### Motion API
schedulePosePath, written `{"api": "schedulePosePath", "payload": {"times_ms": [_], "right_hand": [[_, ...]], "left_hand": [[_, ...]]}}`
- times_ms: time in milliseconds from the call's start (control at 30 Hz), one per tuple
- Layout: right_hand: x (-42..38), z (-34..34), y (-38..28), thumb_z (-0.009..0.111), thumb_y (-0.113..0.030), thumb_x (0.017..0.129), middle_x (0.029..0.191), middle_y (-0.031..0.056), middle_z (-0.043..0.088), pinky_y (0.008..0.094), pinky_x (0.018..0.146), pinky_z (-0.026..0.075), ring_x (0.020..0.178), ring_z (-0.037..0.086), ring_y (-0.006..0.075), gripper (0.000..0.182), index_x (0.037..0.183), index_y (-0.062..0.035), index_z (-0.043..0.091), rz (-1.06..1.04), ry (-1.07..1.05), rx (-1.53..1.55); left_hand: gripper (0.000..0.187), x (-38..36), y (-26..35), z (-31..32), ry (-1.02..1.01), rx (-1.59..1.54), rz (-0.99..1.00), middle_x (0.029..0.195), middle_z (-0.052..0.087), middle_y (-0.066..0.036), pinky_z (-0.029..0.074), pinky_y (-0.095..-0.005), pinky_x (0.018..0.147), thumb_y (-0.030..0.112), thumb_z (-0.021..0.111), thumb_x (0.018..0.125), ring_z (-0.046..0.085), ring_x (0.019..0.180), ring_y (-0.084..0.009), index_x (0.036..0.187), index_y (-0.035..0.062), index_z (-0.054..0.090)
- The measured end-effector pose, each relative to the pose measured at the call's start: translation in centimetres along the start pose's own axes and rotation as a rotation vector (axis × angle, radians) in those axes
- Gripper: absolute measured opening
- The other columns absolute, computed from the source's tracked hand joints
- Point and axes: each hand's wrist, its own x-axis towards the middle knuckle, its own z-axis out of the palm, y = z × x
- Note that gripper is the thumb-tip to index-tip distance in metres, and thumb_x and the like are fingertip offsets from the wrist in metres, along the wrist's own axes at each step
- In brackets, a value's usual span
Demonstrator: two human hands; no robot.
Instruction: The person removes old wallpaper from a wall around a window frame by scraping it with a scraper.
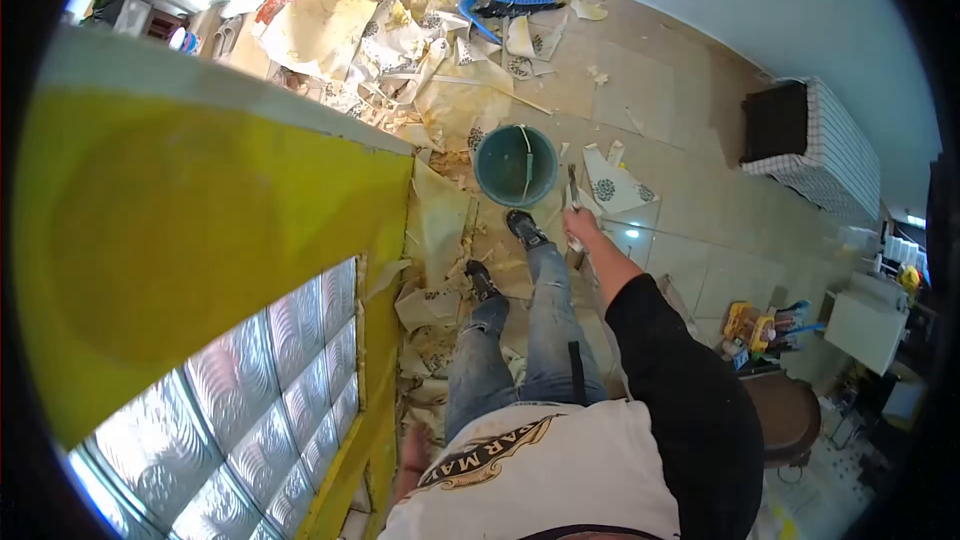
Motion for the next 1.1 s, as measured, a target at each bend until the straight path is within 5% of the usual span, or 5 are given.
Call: {"api": "schedulePosePath", "payload": {"times_ms": [233, 433, 767, 833, 1100], "right_hand": [[13.9, 10.0, -8.0, 0.066, -0.028, 0.078, 0.093, 0.0181, 0.069, 0.0417, 0.083, 0.049, 0.09, 0.064, 0.0345, 0.042, 0.104, 0.0044, 0.061, -0.047, 0.304, -0.047], [16.5, 13.2, -6.4, 0.061, -0.016, 0.084, 0.069, 0.0054, 0.057, 0.0334, 0.047, 0.044, 0.052, 0.055, 0.0174, 0.011, 0.084, -0.0056, 0.057, 0.088, -0.075, 0.347], [-4.2, 8.7, -11.9, 0.057, -0.012, 0.085, 0.061, 0.0008, 0.047, 0.0291, 0.049, 0.041, 0.05, 0.048, 0.0134, 0.01, 0.078, -0.0104, 0.049, -0.059, -0.612, 0.035], [-8.6, 8.0, -13.7, 0.056, -0.009, 0.086, 0.062, -0.0006, 0.045, 0.0272, 0.048, 0.041, 0.05, 0.047, 0.0117, 0.009, 0.08, -0.0112, 0.05, -0.051, -0.761, -0.148], [-25.3, 10.7, -16.1, 0.059, -0.008, 0.085, 0.065, 0.0006, 0.051, 0.0259, 0.049, 0.042, 0.053, 0.052, 0.0116, 0.003, 0.083, -0.0089, 0.057, -0.234, -1.186, -0.913]], "left_hand": [[0.044, -0.2, -7.5, 7.4, 0.324, -0.668, -0.377, 0.114, 0.06, -0.011, 0.043, -0.0365, 0.093, 0.039, 0.049, 0.098, 0.055, 0.103, -0.0236, 0.125, 0.0051, 0.053], [0.033, 2.7, -0.7, 15.9, 0.617, 0.073, 0.025, 0.095, 0.064, -0.009, 0.049, -0.0331, 0.073, 0.03, 0.052, 0.098, 0.059, 0.082, -0.0182, 0.109, -0.0011, 0.059], [0.046, 0.8, -7.0, 20.0, 0.71, 1.054, 0.207, 0.098, 0.067, -0.019, 0.048, -0.0427, 0.092, 0.032, 0.066, 0.079, 0.063, 0.098, -0.0351, 0.111, -0.0004, 0.065], [0.057, 2.6, -9.5, 18.9, 0.48, 0.623, -0.272, 0.116, 0.062, -0.026, 0.044, -0.0446, 0.099, 0.041, 0.056, 0.083, 0.058, 0.111, -0.0403, 0.118, -0.0028, 0.06], [0.047, 2.1, -10.9, 20.8, 0.489, 0.137, 0.331, 0.105, 0.068, -0.017, 0.051, -0.0379, 0.084, 0.04, 0.069, 0.077, 0.066, 0.096, -0.0291, 0.11, 0.005, 0.066]]}}
